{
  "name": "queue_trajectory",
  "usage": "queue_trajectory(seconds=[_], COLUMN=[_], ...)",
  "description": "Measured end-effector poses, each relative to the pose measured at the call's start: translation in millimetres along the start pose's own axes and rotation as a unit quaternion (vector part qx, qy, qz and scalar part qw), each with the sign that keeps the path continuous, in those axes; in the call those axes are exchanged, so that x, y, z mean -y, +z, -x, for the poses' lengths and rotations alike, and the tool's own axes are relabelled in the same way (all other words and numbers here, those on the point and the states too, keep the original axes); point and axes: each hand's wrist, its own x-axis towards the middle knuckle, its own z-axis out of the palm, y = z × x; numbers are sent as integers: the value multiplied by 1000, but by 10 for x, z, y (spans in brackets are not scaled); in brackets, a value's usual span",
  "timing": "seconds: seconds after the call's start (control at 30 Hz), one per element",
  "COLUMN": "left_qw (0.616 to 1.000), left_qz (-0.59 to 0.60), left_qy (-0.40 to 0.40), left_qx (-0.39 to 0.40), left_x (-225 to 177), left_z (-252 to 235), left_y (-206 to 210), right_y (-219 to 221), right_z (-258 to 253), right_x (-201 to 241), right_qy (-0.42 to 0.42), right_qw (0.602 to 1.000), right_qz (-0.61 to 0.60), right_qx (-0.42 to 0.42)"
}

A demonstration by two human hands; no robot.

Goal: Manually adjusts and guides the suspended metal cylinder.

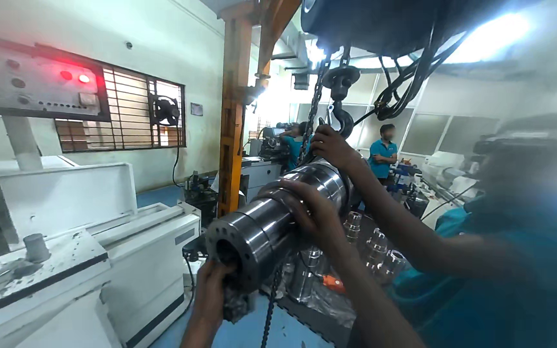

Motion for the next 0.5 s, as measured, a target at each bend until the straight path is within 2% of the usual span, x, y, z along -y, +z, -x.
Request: queue_trajectory(seconds=[0.07,0.13,0.23,0.33,0.4,0.43,0.47,0.5], left_qw=[1000,999,999,999,1000,1000,999,1000], left_qz=[0,5,-5,-14,-19,-24,-31,-28], left_qy=[14,34,40,33,21,14,8,5], left_qx=[4,13,13,13,0,-9,-14,-13], left_x=[-13,-39,-112,-146,-192,-201,-191,-140], left_z=[-122,-253,-426,-622,-717,-758,-809,-891], left_y=[-85,-177,-302,-492,-588,-650,-737,-873], right_y=[-51,-10,19,-130,-312,-419,-565,-810], right_z=[542,1139,1852,2262,2168,1937,1491,801], right_x=[4,-135,-709,-1560,-1878,-1781,-1402,-732], right_qy=[38,95,225,383,440,460,499,574], right_qw=[992,979,956,902,871,862,846,804], right_qz=[12,22,24,23,57,87,129,151], right_qx=[-117,-177,-186,-197,-210,-196,-137,17])
